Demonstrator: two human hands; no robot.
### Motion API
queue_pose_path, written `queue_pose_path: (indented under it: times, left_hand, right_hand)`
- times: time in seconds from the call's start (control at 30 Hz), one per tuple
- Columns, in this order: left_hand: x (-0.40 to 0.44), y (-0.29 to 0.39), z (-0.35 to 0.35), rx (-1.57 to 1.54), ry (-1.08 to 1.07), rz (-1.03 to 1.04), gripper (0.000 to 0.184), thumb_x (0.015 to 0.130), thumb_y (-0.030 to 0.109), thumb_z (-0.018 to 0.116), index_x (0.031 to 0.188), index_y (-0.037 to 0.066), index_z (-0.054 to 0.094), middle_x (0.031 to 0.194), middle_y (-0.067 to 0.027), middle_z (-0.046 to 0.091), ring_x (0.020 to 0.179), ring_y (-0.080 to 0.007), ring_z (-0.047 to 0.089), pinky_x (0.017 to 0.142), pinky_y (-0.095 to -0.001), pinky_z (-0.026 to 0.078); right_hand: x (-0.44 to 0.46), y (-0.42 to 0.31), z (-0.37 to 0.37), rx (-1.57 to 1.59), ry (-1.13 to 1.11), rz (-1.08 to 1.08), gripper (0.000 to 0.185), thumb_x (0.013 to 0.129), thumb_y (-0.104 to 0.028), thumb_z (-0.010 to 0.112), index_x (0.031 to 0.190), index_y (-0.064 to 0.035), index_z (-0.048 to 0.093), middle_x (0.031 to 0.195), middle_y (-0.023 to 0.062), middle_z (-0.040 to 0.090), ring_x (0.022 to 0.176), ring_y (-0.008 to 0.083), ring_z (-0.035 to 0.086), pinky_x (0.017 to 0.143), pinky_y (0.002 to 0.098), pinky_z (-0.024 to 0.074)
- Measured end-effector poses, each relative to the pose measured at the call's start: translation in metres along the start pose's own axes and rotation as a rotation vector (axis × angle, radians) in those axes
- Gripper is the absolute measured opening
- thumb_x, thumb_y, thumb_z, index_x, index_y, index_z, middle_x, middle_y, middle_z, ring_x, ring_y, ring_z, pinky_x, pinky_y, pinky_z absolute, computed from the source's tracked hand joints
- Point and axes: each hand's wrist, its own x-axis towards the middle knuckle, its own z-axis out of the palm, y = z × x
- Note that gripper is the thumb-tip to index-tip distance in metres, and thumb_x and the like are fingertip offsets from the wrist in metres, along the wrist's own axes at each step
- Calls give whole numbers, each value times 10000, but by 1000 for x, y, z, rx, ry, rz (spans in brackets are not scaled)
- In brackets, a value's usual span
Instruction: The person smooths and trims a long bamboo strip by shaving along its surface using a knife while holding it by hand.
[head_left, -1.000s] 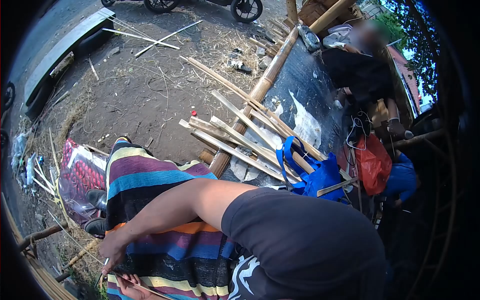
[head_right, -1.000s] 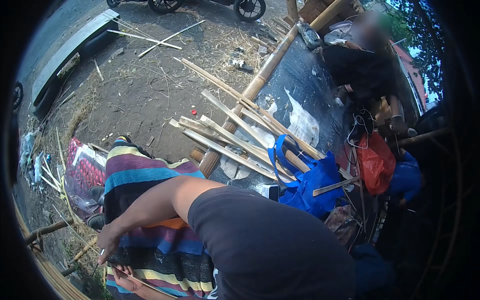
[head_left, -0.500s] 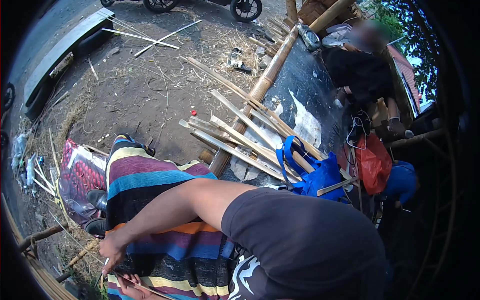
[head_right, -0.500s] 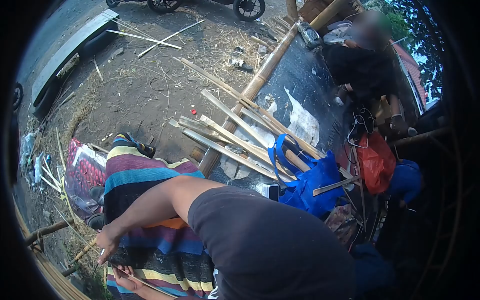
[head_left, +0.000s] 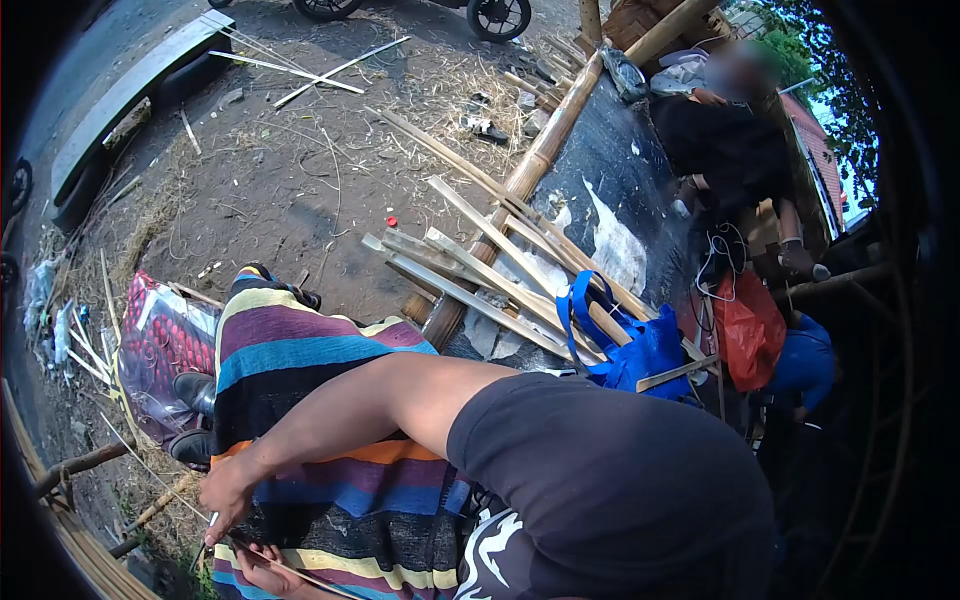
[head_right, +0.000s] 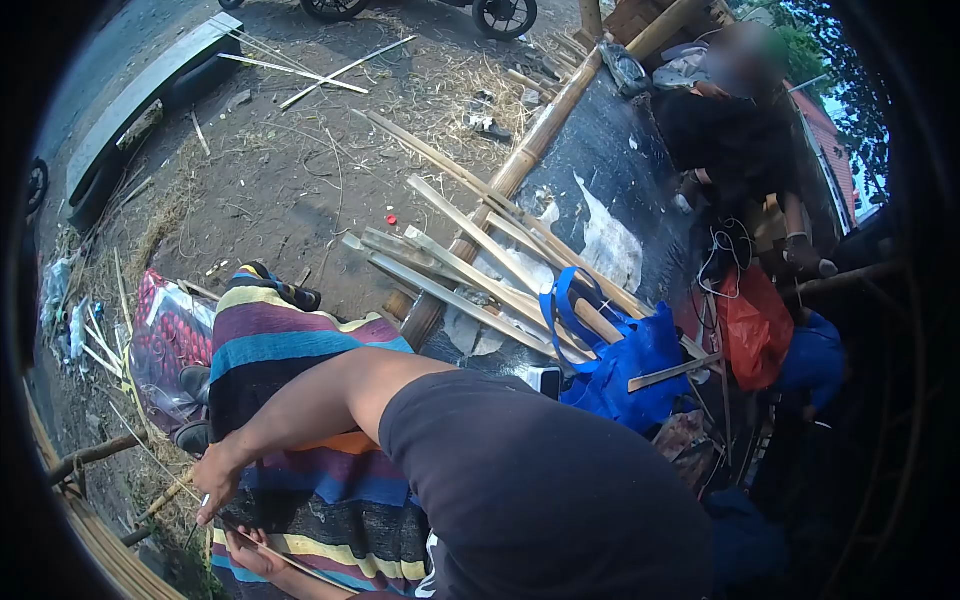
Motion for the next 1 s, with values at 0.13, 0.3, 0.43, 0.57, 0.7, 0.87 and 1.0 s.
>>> queue_pose_path:
  times: [0.13, 0.3, 0.43, 0.57, 0.7, 0.87, 1.0]
  left_hand:
    - [-6, 1, 6, -30, -15, -5, 202, 1058, 301, 472, 1020, 109, 520, 819, -1, 555, 535, -104, 462, 425, -239, 410]
    - [-14, 3, 9, -85, -95, -31, 229, 1058, 319, 468, 991, 105, 513, 795, -5, 541, 494, -106, 444, 377, -230, 391]
    - [-29, 5, 27, -56, -32, -20, 263, 1062, 332, 454, 929, 111, 506, 703, 2, 478, 451, -104, 420, 345, -220, 368]
    - [-46, 7, 43, 39, -122, 45, 229, 1071, 302, 439, 943, 118, 487, 670, 25, 443, 437, -64, 411, 325, -205, 327]
    - [-46, 9, 48, 7, -264, 80, 267, 1081, 321, 396, 1089, 99, 545, 602, 21, 396, 375, -76, 375, 311, -199, 314]
    - [-41, 14, 38, -308, -263, -92, 328, 1073, 295, 343, 1103, 68, 578, 623, 2, 449, 405, -114, 424, 333, -239, 345]
    - [-45, 15, 32, -316, -363, -35, 256, 1079, 263, 396, 1083, 74, 568, 676, -14, 514, 429, -113, 465, 372, -235, 381]
  right_hand:
    - [0, 0, 1, -8, 11, 10, 916, 907, -784, 392, 889, 70, 724, 922, 284, 706, 947, 459, 675, 818, 535, 538]
    - [4, 4, 3, 11, -1, 12, 911, 907, -780, 395, 826, 66, 723, 889, 281, 705, 927, 461, 677, 802, 527, 544]
    - [6, 8, 5, 11, 21, -38, 897, 921, -764, 388, 794, 60, 719, 859, 279, 703, 895, 463, 679, 780, 522, 550]
    - [5, 3, 4, 13, 49, -109, 911, 930, -762, 374, 783, 74, 706, 835, 293, 689, 838, 476, 672, 743, 528, 547]
    - [0, -6, -5, 39, 5, -111, 972, 907, -806, 352, 816, 95, 705, 814, 311, 674, 841, 465, 674, 763, 511, 545]
    - [11, -7, -16, -72, -119, -27, 879, 943, -769, 341, 934, 34, 698, 902, 259, 666, 923, 413, 665, 823, 487, 532]
    - [28, 17, 4, -192, -87, -117, 746, 983, -699, 355, 1081, -33, 677, 1085, 228, 646, 1051, 421, 615, 920, 487, 503]
